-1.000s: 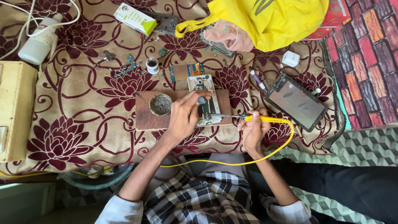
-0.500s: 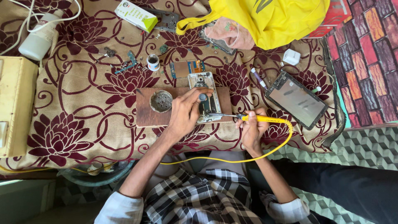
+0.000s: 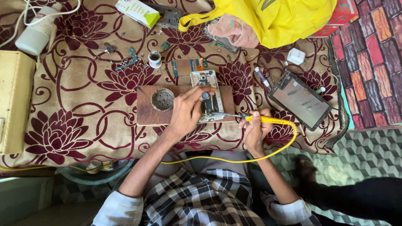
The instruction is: The person solders a small circuit board using a soldering iron and solder wire. They repeatedly apply solder to various points on the board while holding it steady with a tool. The board is placed on a wooden block on a patterned tablecloth.
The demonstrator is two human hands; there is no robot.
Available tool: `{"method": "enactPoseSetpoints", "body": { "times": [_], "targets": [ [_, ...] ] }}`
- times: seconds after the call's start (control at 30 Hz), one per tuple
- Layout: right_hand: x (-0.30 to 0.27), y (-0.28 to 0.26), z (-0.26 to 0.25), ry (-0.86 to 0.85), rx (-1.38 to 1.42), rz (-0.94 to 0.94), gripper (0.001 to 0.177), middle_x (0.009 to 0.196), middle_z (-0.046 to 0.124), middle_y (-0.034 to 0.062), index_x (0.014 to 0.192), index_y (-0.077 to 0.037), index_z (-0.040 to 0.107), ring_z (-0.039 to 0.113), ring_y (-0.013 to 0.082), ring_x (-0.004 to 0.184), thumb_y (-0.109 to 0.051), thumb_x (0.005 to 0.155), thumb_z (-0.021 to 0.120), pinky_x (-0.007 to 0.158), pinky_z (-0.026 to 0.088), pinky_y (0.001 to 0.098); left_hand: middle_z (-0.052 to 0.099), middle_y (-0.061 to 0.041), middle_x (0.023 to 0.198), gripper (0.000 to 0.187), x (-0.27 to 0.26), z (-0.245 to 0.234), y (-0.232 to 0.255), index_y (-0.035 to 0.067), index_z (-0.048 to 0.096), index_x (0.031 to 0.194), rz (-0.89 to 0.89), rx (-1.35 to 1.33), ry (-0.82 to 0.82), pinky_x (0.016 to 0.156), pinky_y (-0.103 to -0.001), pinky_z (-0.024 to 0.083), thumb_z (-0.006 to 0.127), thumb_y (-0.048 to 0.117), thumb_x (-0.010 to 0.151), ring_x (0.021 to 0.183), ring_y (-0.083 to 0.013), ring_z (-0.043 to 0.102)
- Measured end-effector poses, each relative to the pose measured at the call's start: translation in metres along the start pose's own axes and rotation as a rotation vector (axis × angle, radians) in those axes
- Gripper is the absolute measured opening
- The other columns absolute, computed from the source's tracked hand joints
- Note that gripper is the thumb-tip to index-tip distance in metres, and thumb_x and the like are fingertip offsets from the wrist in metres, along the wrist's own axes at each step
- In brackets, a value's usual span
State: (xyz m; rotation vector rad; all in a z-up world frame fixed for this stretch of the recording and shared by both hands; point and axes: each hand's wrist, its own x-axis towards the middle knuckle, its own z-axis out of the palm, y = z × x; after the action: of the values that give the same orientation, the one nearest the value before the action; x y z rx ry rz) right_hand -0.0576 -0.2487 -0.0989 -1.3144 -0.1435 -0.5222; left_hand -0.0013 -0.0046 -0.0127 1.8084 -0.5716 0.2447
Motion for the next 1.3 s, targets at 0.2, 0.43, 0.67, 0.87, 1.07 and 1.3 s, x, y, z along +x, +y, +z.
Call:
{"method": "enactPoseSetpoints", "body": {
  "times": [0.2,0.43,0.67,0.87,1.07,1.3],
  "targets": [
    [-0.0006,0.0009,-0.0019,-0.038,-0.03,0.014,0.026,0.074,0.055,0.0087,0.103,-0.002,0.047,0.059,0.0175,0.057,-0.025,0.111,0.054,0.055,0.046,0.0276,0.074,-0.016,0.117,0.042,-0.0006,-0.0017,0.0025,0.0,0.068,0.122,0.077,0.021,0.014,0.085,-0.035,0.064,0.043,-0.012,0.09,0.097,-0.0259,0.078],
    [0.0016,0.0007,-0.0028,0.01,0.113,0.067,0.024,0.067,0.054,0.0084,0.106,-0.004,0.047,0.057,0.0182,0.053,-0.026,0.112,0.052,0.055,0.044,0.0287,0.075,-0.015,0.112,0.04,0.0004,-0.0029,0.0029,0.001,0.068,0.122,0.002,0.009,-0.006,0.077,-0.035,0.062,0.045,-0.01,0.091,0.09,-0.0246,0.078],
    [-0.0007,0.002,-0.0031,0.02,0.05,0.054,0.022,0.07,0.052,0.0068,0.104,-0.002,0.048,0.057,0.0172,0.054,-0.023,0.111,0.053,0.053,0.045,0.0282,0.075,-0.014,0.112,0.04,-0.0012,-0.0032,0.0035,0.002,0.068,0.123,0.029,0.029,0.011,0.078,-0.037,0.062,0.046,-0.008,0.091,0.086,-0.0245,0.076],
    [-0.0015,0.0052,-0.0054,-0.048,-0.002,0.035,0.023,0.076,0.056,0.0096,0.102,-0.002,0.048,0.059,0.0186,0.058,-0.022,0.112,0.054,0.056,0.047,0.0296,0.075,-0.014,0.115,0.041,-0.0009,-0.0022,0.0026,0.002,0.068,0.123,0.01,0.014,-0.004,0.077,-0.035,0.063,0.045,-0.01,0.092,0.091,-0.0236,0.078],
    [0.0003,0.0043,-0.006,-0.014,0.095,0.046,0.023,0.071,0.055,0.0078,0.103,-0.003,0.048,0.058,0.0175,0.055,-0.024,0.111,0.053,0.053,0.047,0.029,0.074,-0.015,0.116,0.04,-0.0008,-0.0019,0.0026,0.002,0.068,0.123,0.049,0.011,0.008,0.082,-0.035,0.064,0.044,-0.011,0.093,0.099,-0.0251,0.078],
    [0.0002,0.0051,-0.0067,-0.039,0.057,0.03,0.023,0.07,0.053,0.0076,0.103,-0.004,0.047,0.057,0.0182,0.054,-0.024,0.112,0.052,0.053,0.046,0.0287,0.074,-0.015,0.116,0.041,-0.0006,-0.003,0.0044,0.001,0.068,0.123,0.067,0.014,0.012,0.081,-0.035,0.064,0.044,-0.011,0.092,0.096,-0.0253,0.078]
  ]
}}
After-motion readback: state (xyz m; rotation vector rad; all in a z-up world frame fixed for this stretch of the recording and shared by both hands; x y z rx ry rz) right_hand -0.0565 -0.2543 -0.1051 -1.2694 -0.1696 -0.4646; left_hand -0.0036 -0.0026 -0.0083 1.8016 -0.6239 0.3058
